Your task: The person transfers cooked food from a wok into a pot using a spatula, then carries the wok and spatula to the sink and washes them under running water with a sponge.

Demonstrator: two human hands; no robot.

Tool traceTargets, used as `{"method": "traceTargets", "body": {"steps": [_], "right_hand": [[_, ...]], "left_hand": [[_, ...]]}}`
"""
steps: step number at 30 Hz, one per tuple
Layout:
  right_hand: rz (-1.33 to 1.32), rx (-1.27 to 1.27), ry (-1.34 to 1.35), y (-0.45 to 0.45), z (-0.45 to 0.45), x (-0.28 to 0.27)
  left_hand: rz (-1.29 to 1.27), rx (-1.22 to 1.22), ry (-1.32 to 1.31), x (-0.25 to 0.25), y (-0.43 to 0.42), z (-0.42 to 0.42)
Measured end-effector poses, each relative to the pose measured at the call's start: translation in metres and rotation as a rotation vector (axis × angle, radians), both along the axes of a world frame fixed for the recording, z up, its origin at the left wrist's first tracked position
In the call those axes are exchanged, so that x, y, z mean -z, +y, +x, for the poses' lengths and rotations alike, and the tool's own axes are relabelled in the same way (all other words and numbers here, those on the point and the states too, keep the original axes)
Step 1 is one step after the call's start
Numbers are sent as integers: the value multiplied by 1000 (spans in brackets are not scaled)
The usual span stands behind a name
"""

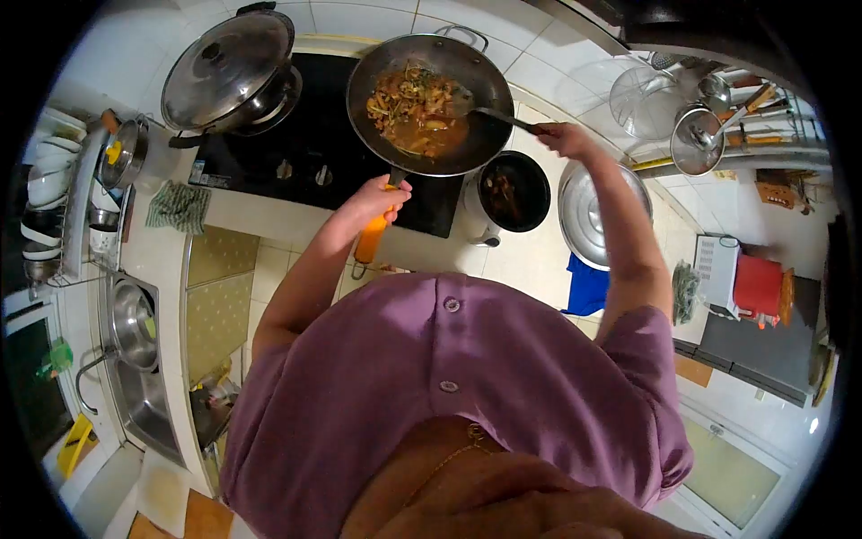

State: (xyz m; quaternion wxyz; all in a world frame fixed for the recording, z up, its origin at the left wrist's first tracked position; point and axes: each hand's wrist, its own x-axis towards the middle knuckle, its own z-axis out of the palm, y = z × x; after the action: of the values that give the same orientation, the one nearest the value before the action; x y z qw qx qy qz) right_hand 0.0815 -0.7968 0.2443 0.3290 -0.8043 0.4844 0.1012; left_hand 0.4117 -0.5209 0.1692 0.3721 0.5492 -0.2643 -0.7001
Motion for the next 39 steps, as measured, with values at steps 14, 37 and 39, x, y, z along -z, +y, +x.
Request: {"method": "traceTargets", "body": {"steps": [14, 37, 39], "right_hand": [[-198, 66, -482, 91, 38, 56], [-324, 236, -555, 188, -18, 61], [-253, 269, -590, 189, -22, 71]], "left_hand": [[-5, -19, -49, -7, 3, -8], [67, -63, -72, -25, 7, -15], [66, -63, -56, -27, 7, -14]]}}
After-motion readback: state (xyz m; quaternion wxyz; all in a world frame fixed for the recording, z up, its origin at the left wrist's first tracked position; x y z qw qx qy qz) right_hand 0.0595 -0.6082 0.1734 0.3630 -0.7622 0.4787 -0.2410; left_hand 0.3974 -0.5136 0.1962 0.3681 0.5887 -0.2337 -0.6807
